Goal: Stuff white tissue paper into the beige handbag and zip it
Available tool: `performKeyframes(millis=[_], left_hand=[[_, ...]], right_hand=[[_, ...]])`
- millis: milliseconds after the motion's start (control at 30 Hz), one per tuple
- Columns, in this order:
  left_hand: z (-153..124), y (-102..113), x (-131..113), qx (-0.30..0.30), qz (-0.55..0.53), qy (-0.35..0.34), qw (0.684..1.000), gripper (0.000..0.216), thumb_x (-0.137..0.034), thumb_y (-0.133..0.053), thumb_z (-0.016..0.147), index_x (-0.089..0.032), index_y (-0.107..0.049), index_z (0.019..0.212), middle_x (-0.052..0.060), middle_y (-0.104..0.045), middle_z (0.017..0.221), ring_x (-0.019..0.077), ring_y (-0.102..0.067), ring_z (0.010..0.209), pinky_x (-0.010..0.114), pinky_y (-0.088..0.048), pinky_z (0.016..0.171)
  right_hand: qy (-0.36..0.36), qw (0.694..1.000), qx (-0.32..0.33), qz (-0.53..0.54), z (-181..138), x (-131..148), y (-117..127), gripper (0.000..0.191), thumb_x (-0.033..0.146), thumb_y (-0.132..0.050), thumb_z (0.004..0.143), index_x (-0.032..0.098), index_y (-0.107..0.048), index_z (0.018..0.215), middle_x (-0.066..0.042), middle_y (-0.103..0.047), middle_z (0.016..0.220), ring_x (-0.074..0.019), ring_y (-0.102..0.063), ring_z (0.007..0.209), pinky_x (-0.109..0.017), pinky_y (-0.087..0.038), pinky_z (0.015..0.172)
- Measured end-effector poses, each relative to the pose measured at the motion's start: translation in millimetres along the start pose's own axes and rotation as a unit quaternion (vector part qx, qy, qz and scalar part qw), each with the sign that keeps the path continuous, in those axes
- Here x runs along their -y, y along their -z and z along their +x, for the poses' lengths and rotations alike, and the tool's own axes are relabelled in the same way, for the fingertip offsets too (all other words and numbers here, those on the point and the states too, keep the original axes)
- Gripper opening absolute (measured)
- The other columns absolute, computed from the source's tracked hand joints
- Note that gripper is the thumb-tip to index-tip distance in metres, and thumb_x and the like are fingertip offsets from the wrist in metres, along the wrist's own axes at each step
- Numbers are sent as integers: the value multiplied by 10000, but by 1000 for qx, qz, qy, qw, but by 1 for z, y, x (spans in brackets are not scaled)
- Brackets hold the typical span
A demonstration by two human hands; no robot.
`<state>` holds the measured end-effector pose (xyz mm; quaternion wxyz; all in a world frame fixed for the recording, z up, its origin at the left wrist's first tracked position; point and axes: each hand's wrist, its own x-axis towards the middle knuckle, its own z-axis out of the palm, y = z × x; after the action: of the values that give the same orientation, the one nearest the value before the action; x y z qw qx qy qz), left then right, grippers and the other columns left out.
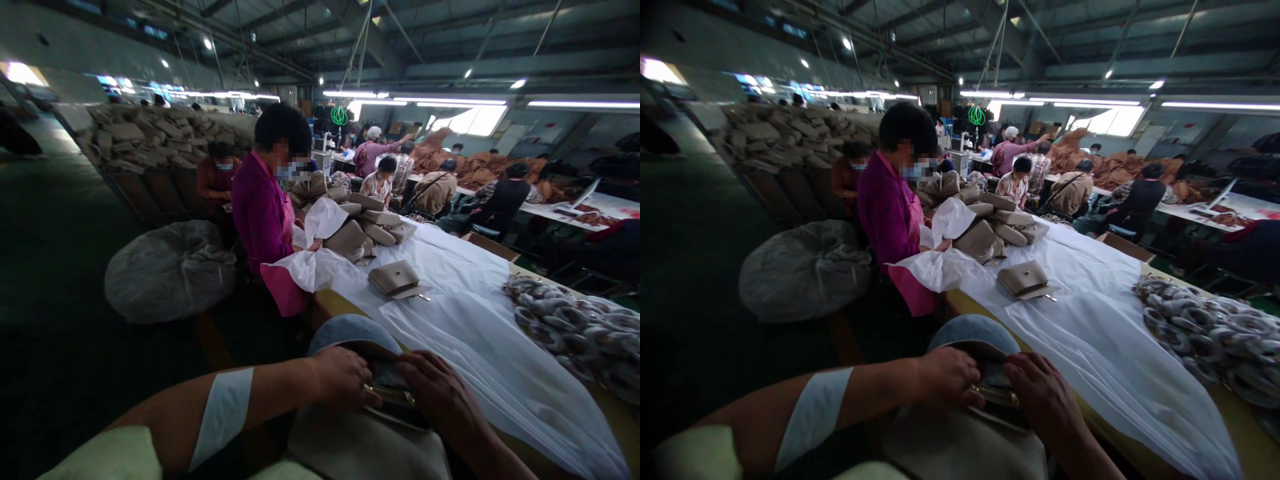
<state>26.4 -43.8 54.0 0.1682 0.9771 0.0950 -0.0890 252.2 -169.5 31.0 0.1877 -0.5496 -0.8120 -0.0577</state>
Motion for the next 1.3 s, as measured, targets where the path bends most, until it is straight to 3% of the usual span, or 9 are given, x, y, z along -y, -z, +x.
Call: performKeyframes(millis=[133,333,500,700,833,933,1033,1167,1300], left_hand=[[-6,4,1,-50,27,-35,998,487,-554,-611,1002,-117,-755,1159,147,-748,1219,289,-724,1115,342,-565,912],[-46,-14,18,-170,63,-44,982,522,-578,-630,986,-112,-708,1210,150,-747,1216,290,-704,1128,435,-462,1120],[-49,-29,17,-173,88,27,981,579,-690,-619,942,-123,-711,1021,100,-761,980,259,-729,980,452,-387,1197],[-38,-26,14,-161,119,19,980,558,-667,-585,971,-124,-713,949,109,-751,932,258,-726,917,484,-440,1135],[-39,-14,12,-166,120,13,979,491,-604,-629,974,-122,-714,940,121,-745,924,271,-719,908,505,-462,1102],[-32,-7,6,-190,72,-47,978,463,-553,-616,997,-108,-712,1078,142,-748,1083,285,-708,1033,438,-489,1066],[-18,-4,1,-136,29,-50,989,547,-603,-591,998,-110,-715,1200,132,-739,1221,280,-706,1098,373,-536,969],[-8,1,-2,-62,44,1,997,607,-685,-562,977,-119,-774,1040,115,-761,1072,291,-718,1021,376,-551,867],[-25,4,8,-140,43,1,989,503,-607,-565,1011,-141,-749,971,88,-753,1073,248,-696,1011,357,-532,894]], right_hand=[[71,994,78,-3,7,22,-7,69,202,-714,934,248,-694,982,-4,-771,1002,-223,-708,896,-382,-551,829],[42,996,80,-27,7,36,-1,327,150,-799,842,215,-663,1132,9,-770,1094,-203,-716,924,-352,-527,873],[55,997,5,-55,-2,29,5,202,282,-691,977,226,-649,1167,35,-793,1068,-219,-709,1126,-453,-36,1305],[-25,991,123,43,-1,25,13,73,179,-654,963,246,-671,989,25,-767,953,-205,-721,924,-426,-484,1005],[9,1000,8,24,3,32,14,207,209,-632,990,264,-671,1186,-9,-769,1227,-203,-694,1112,-384,-460,1046],[4,998,45,49,12,39,7,285,302,-702,968,299,-664,1250,10,-753,1284,-197,-682,1165,-401,-413,1135],[-7,998,53,19,15,36,1,283,430,-745,938,302,-714,1189,-4,-771,1245,-236,-694,1163,-472,-392,1180],[-22,999,-3,-24,7,22,7,155,321,-602,1019,250,-738,996,-42,-781,1133,-226,-707,1019,-391,-531,918],[-18,999,42,-17,-6,14,16,150,282,-550,1041,258,-684,978,-2,-769,962,-190,-699,903,-398,-470,988]])
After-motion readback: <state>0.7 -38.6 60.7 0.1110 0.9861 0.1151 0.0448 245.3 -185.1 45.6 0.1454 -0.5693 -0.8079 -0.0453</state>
